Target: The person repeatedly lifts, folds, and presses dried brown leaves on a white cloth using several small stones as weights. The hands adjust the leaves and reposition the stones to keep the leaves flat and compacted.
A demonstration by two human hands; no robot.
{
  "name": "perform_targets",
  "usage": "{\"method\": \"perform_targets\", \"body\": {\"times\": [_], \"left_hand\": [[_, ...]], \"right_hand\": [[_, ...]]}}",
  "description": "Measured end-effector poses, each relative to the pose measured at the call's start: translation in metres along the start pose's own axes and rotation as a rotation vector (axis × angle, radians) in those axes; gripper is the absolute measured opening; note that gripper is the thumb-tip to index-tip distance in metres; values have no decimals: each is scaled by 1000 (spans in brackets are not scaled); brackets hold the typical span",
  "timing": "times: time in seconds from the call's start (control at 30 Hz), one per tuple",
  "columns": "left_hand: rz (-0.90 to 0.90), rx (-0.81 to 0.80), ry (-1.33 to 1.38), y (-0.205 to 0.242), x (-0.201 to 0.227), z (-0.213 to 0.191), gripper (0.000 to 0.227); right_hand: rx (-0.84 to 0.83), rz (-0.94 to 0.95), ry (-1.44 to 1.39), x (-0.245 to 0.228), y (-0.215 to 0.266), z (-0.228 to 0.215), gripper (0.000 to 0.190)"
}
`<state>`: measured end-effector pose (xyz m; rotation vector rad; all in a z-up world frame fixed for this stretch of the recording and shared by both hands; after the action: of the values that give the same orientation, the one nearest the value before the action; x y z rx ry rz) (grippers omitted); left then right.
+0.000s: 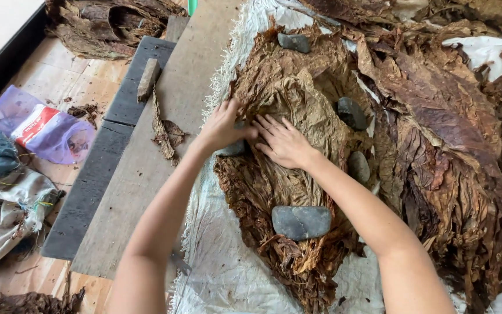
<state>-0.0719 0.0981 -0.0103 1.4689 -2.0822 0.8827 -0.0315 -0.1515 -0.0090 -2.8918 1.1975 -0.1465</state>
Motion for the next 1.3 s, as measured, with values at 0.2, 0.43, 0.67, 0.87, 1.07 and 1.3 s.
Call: {"method": "perform_targets", "body": {"times": [0.2,0.43,0.67,0.87,1.07,1.3], "left_hand": [[10,-277,-223,70,36,-36,112],[-74,-241,-201,104,80,-78,108],[258,-401,147,87,155,-25,107],[271,87,-136,23,68,57,86],[-39,76,-416,19,88,29,66],[269,169,-285,-33,145,130,78]], "right_hand": [[-63,-13,6,0,0,-4,65],[-89,96,115,-19,-22,-17,71],[-419,230,28,-13,-98,-3,85],[-334,258,-406,-8,-85,-102,50],[76,522,-140,117,-77,-44,86],[748,37,136,84,-13,-62,30]]}}
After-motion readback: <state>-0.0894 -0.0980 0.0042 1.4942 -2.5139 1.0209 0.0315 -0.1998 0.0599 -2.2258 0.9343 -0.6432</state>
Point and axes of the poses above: each hand's wrist, its own y-axis away from the middle knuckle, its own z-axis out of the palm, x = y × z, the point moved 1 cm from there along -y, towards the middle knuckle, and after that the axes turned 13 degrees about z, right-handed, at the moved point
